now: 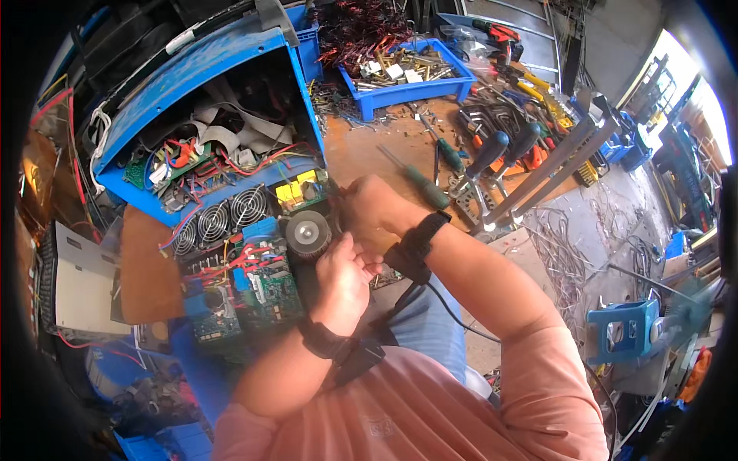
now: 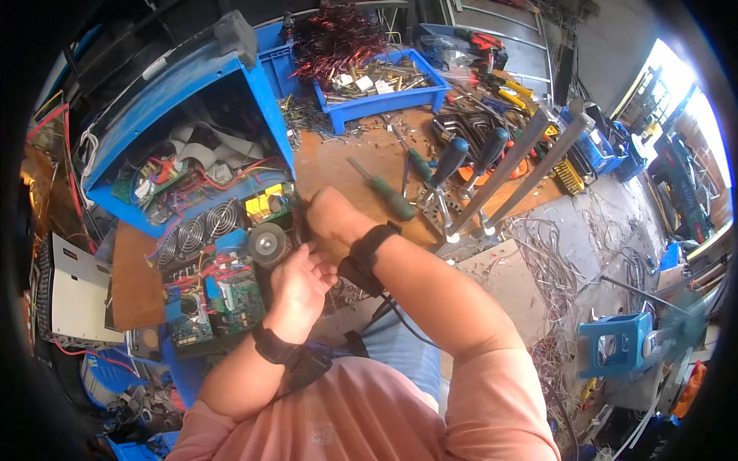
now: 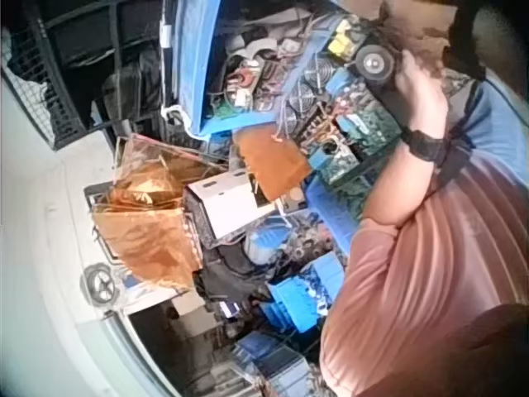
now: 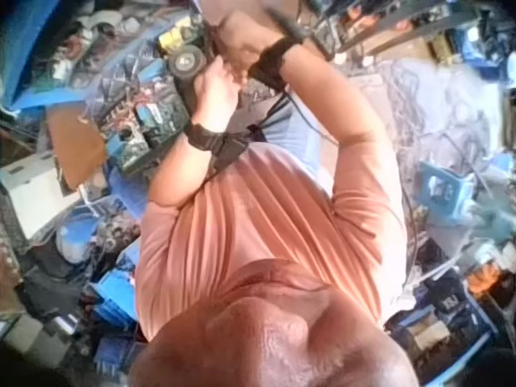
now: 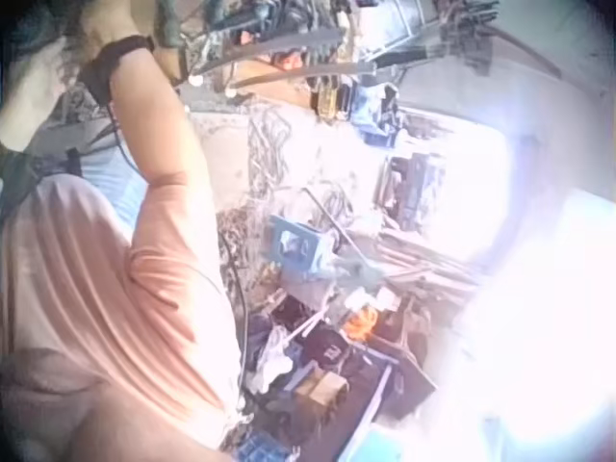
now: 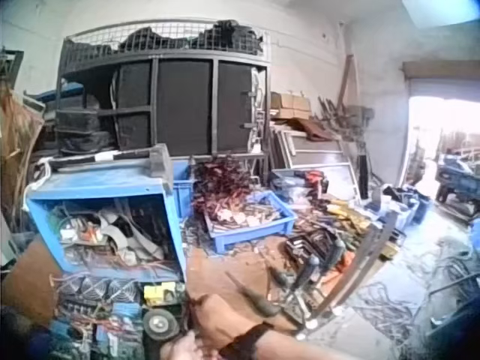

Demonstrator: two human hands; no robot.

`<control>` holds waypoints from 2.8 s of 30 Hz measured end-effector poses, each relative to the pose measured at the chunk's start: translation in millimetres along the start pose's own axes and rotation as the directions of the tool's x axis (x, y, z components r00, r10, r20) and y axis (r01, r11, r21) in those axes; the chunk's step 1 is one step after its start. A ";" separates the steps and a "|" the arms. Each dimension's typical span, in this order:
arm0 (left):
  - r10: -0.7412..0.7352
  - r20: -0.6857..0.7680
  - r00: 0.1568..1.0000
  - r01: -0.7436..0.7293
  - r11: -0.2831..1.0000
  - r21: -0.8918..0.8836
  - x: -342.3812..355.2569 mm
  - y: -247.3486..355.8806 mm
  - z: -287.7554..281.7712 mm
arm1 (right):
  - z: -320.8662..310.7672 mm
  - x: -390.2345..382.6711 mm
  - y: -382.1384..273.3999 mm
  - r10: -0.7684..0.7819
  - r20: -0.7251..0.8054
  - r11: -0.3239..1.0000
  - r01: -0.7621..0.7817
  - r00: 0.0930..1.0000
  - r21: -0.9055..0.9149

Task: Repairing an electronic circuit board within a metal housing using hand tools.

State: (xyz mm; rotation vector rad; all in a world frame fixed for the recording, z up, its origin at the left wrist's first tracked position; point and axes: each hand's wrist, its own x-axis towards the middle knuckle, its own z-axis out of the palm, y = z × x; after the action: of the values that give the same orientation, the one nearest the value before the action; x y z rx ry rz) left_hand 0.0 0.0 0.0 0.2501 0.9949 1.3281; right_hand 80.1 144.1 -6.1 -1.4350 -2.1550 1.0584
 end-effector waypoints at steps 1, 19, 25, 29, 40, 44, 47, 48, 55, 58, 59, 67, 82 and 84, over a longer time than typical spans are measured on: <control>-0.001 -0.011 1.000 0.001 1.000 0.015 0.6 -0.2 1.6 | -2.4 -0.4 -2.6 0.006 -0.008 1.000 -0.006 1.000 -0.008; 0.006 0.236 0.972 -0.034 0.993 0.112 -2.1 12.8 -13.1 | -35.2 -33.4 -60.2 0.335 0.339 0.942 -0.317 0.879 -0.107; -0.047 0.285 0.957 0.024 0.996 0.083 -4.4 12.2 -26.9 | -34.7 -45.8 -67.0 0.199 0.296 0.936 -0.092 0.934 -0.339; -0.142 0.248 0.958 0.136 0.990 0.041 -14.8 16.5 -29.3 | -18.7 -48.2 -71.9 0.309 0.171 0.859 -0.197 0.936 -0.473; -0.128 0.523 0.843 -0.220 0.805 0.552 -102.2 91.1 -86.9 | 6.9 -54.0 -68.5 0.230 0.021 0.761 -0.167 0.973 -0.626; 0.398 0.421 0.815 -0.573 0.447 0.687 -136.7 98.4 -139.1 | -4.5 -57.4 -80.8 0.251 -0.005 0.764 -0.201 0.968 -0.613; 0.933 0.054 0.355 -0.442 0.117 0.889 -141.0 91.2 -195.0 | -13.3 -60.8 -89.9 0.211 0.037 0.757 -0.139 0.977 -0.638; 0.942 -0.122 0.312 -0.397 0.246 0.884 -140.2 90.4 -215.0 | -16.3 -60.8 -92.0 0.219 0.058 0.757 -0.132 0.974 -0.640; 0.445 -0.622 0.645 -0.446 0.880 0.167 -126.9 76.0 -289.3 | -38.0 -42.5 -89.9 0.170 0.136 0.786 -0.051 0.976 -0.616; 0.438 -0.559 0.704 -0.559 0.828 -0.055 -108.3 73.4 -289.1 | -49.4 -35.9 -87.6 0.150 0.170 0.880 -0.053 0.974 -0.472; 0.411 -0.620 0.668 -0.540 0.841 -0.024 -103.6 73.2 -287.2 | -52.2 -34.1 -88.5 0.130 0.200 0.891 -0.026 0.971 -0.453; 0.512 -0.709 0.485 -0.536 0.815 0.222 -92.5 73.6 -272.1 | -75.7 -5.1 -119.9 0.265 0.354 0.804 -0.002 0.897 -0.595; 0.585 -0.691 0.423 -0.507 0.786 0.354 -91.5 71.6 -274.1 | -86.9 50.1 -177.6 0.267 0.490 0.660 0.212 0.830 -0.720; 0.563 -0.681 0.468 -0.507 0.802 0.316 -92.7 71.0 -276.0 | -95.0 55.4 -178.3 0.271 0.293 0.788 -0.036 0.917 -0.614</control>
State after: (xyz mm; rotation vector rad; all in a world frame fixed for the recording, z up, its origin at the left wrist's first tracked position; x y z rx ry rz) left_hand -240.0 -164.5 -71.9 0.0400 1.7786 2.0738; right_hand 2.8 193.3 182.3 -1.8272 -2.8722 0.7618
